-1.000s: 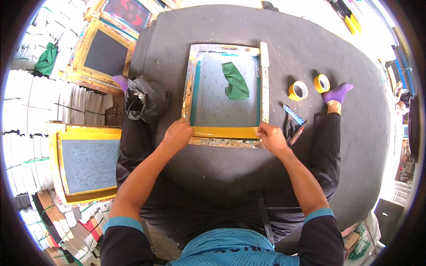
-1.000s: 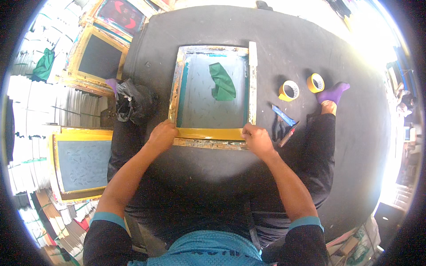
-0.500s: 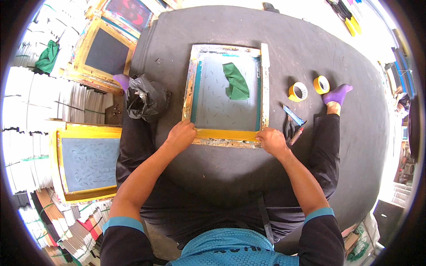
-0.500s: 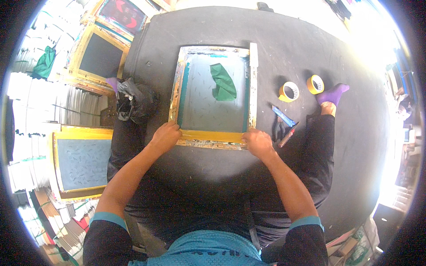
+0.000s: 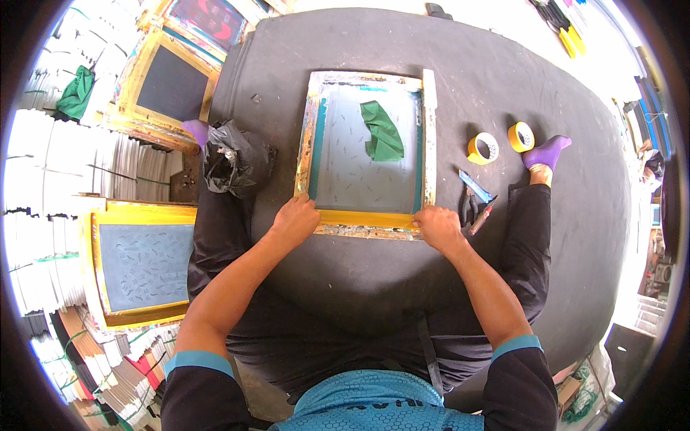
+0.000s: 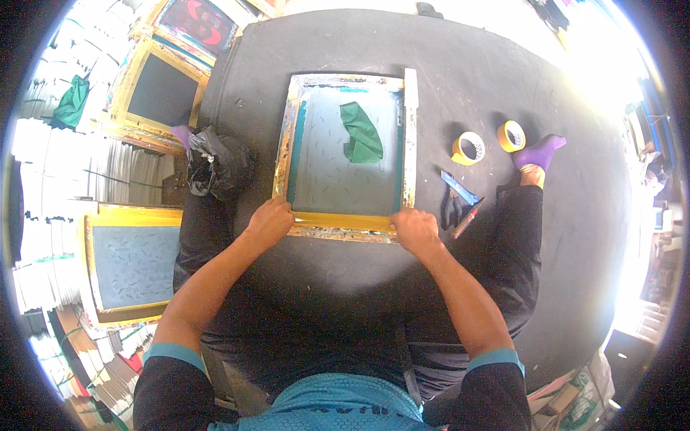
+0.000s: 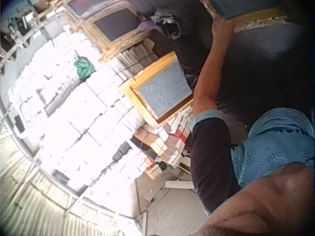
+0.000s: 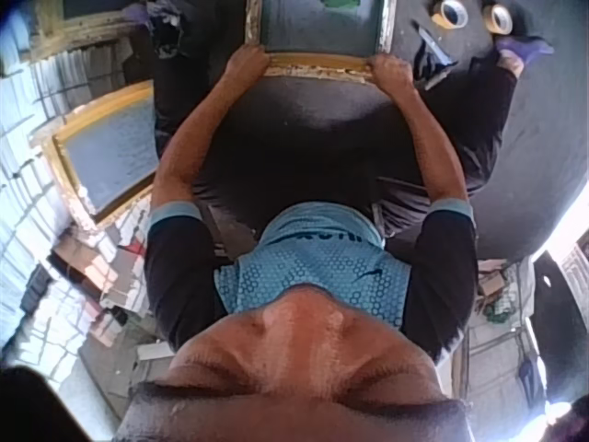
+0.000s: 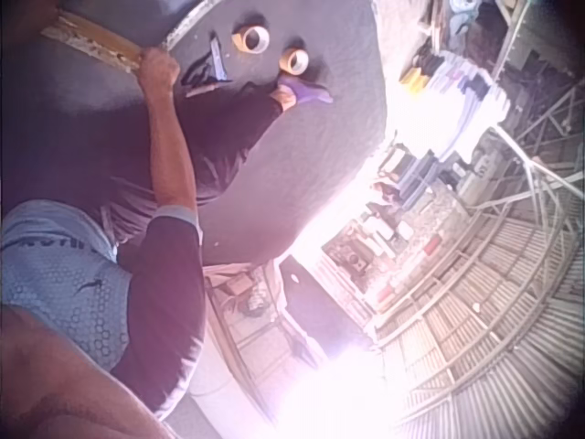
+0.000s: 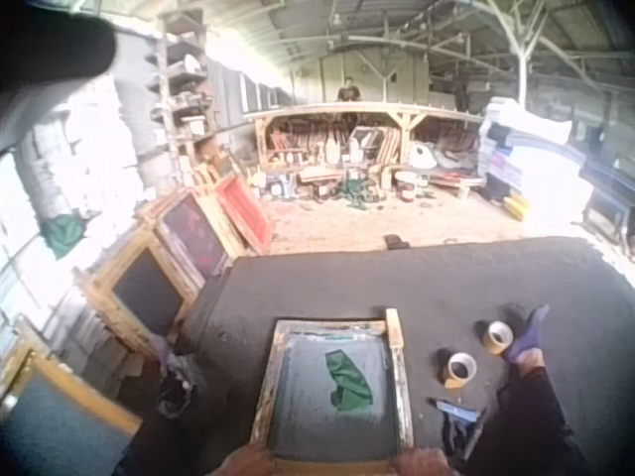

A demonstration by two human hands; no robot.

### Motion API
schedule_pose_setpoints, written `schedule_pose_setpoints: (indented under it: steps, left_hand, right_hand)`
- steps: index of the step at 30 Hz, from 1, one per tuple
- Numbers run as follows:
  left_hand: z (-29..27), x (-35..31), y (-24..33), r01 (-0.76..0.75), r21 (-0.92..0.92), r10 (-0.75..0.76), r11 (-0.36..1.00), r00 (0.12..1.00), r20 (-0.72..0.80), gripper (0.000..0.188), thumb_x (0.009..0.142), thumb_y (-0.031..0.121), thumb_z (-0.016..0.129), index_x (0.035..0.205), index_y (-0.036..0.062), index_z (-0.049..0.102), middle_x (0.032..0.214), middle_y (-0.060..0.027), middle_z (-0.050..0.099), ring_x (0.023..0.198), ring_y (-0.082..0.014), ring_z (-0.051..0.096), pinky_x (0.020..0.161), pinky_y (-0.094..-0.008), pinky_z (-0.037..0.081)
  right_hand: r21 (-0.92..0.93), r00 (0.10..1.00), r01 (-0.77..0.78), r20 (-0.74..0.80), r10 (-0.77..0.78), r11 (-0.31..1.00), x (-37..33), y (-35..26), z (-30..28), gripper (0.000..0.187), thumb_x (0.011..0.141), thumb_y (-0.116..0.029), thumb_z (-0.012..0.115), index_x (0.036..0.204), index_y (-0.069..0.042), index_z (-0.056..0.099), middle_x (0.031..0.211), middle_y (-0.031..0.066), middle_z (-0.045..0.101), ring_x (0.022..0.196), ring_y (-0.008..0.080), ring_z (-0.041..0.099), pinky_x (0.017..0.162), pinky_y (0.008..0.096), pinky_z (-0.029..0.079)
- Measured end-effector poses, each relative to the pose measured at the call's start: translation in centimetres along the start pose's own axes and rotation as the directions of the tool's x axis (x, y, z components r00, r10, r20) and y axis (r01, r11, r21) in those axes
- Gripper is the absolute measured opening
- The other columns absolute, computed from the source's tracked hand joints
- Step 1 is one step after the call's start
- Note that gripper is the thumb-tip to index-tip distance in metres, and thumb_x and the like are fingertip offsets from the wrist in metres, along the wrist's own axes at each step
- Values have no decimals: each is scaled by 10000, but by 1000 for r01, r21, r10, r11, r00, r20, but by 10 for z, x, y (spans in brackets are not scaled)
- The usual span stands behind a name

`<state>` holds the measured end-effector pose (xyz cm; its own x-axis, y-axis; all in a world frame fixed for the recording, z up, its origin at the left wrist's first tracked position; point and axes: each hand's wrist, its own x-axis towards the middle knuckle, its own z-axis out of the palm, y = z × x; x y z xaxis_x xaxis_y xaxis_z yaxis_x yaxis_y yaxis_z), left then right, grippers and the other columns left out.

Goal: The person sits on the floor and applies yellow tape to the edges of a screen printing frame. They smooth the tape along the frame, cut it with a utility knife, and continue taping the remaining sides.

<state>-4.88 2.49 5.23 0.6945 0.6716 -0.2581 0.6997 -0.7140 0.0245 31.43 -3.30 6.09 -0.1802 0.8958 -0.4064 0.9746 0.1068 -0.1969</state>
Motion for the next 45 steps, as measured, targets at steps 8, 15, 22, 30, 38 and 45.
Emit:
schedule_pose_setpoints:
  steps: [8,15,22,30,38,45]
  left_hand:
    - [6,2,2,-26,81,26,996,1000,3,151,835,135,665,819,48,788,928,-100,734,1027,-286,672,911,-395,557]
    - [4,5,5,-37,97,38,995,999,-11,148,832,144,673,807,55,788,903,-101,740,1000,-285,685,889,-396,558]
    - [2,9,4,-44,103,41,994,999,34,142,836,141,679,814,54,789,919,-110,746,1007,-283,694,886,-394,570]
    - [0,14,3,-73,118,62,990,993,97,148,859,153,685,862,64,802,925,-113,755,999,-278,695,862,-398,573]
    - [-4,17,5,-52,109,38,993,991,130,146,862,139,681,872,54,800,944,-119,757,1011,-283,706,881,-404,590]
    - [5,19,1,-62,97,48,993,990,134,151,865,147,681,882,62,805,934,-122,760,990,-288,705,852,-399,579]
  right_hand:
    - [-202,997,19,82,-3,979,7,-13,0,179,893,-115,640,953,-36,788,1017,164,754,948,335,766,799,470,618]
    - [-196,998,36,49,-27,980,7,-20,-7,141,840,-82,671,902,-26,784,961,180,753,910,352,767,764,485,613]
    - [-235,997,68,61,-55,970,10,-21,-8,149,869,-89,664,902,-50,805,940,166,776,911,334,778,772,455,625]
    - [-245,995,86,63,-73,966,13,-22,-9,141,859,-90,671,877,-61,808,881,161,780,868,327,784,738,447,626]
    - [-240,994,102,71,-88,965,15,-23,-8,112,817,-75,691,847,-42,794,871,166,767,843,342,777,709,463,619]
    - [-274,990,137,64,-124,952,16,-25,-13,151,871,-116,663,840,-81,806,822,150,776,810,323,787,695,454,624]
